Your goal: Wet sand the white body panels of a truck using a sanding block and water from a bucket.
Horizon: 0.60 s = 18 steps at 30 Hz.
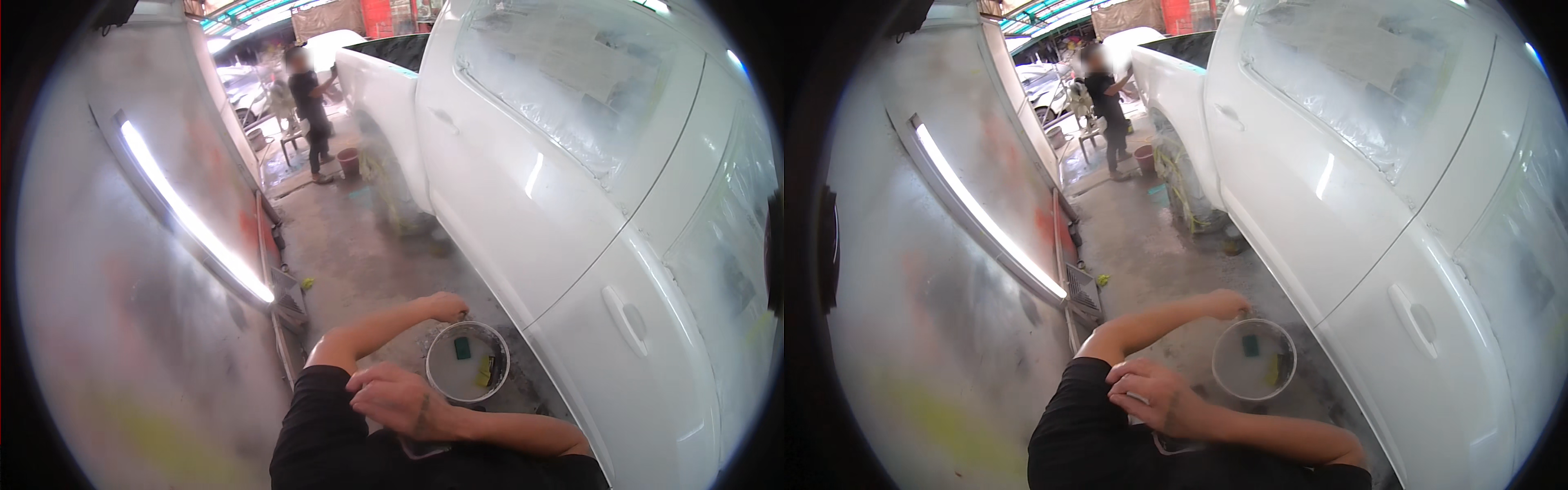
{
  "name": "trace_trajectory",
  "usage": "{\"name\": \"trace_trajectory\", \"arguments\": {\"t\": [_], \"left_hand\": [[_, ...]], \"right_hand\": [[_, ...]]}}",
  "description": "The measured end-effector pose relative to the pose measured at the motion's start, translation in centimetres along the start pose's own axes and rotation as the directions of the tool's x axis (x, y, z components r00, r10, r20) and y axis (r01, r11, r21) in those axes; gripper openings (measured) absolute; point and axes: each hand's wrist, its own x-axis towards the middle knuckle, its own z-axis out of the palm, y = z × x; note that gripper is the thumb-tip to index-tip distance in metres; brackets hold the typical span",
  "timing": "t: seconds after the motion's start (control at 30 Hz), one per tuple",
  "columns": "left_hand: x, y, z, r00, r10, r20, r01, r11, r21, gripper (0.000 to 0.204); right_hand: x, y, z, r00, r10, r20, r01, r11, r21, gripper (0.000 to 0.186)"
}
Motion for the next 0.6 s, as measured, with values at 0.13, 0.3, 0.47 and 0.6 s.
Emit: {"name": "trace_trajectory", "arguments": {"t": [0.13, 0.3, 0.47, 0.6], "left_hand": [[-1.1, -3.6, -2.2, 0.999, 0.049, 0.023, -0.051, 0.991, 0.124, 0.024], [-2.5, -7.6, -3.7, 1.0, 0.015, 0.002, -0.015, 0.997, 0.078, 0.024], [-5.6, -9.9, -5.3, 0.997, -0.028, -0.066, 0.034, 0.995, 0.091, 0.025], [-6.3, -9.7, -10.0, 1.0, -0.013, 0.014, 0.01, 0.977, 0.211, 0.026]], "right_hand": [[2.4, -0.9, 1.4, 0.994, 0.102, -0.031, -0.1, 0.994, 0.052, 0.024], [4.0, 4.0, 3.8, 0.914, 0.401, 0.064, -0.406, 0.906, 0.119, 0.021], [7.1, 4.4, 2.4, 0.895, 0.443, 0.048, -0.376, 0.692, 0.616, 0.017], [8.6, 4.1, 2.3, 0.759, 0.477, 0.443, -0.587, 0.209, 0.782, 0.008]]}}
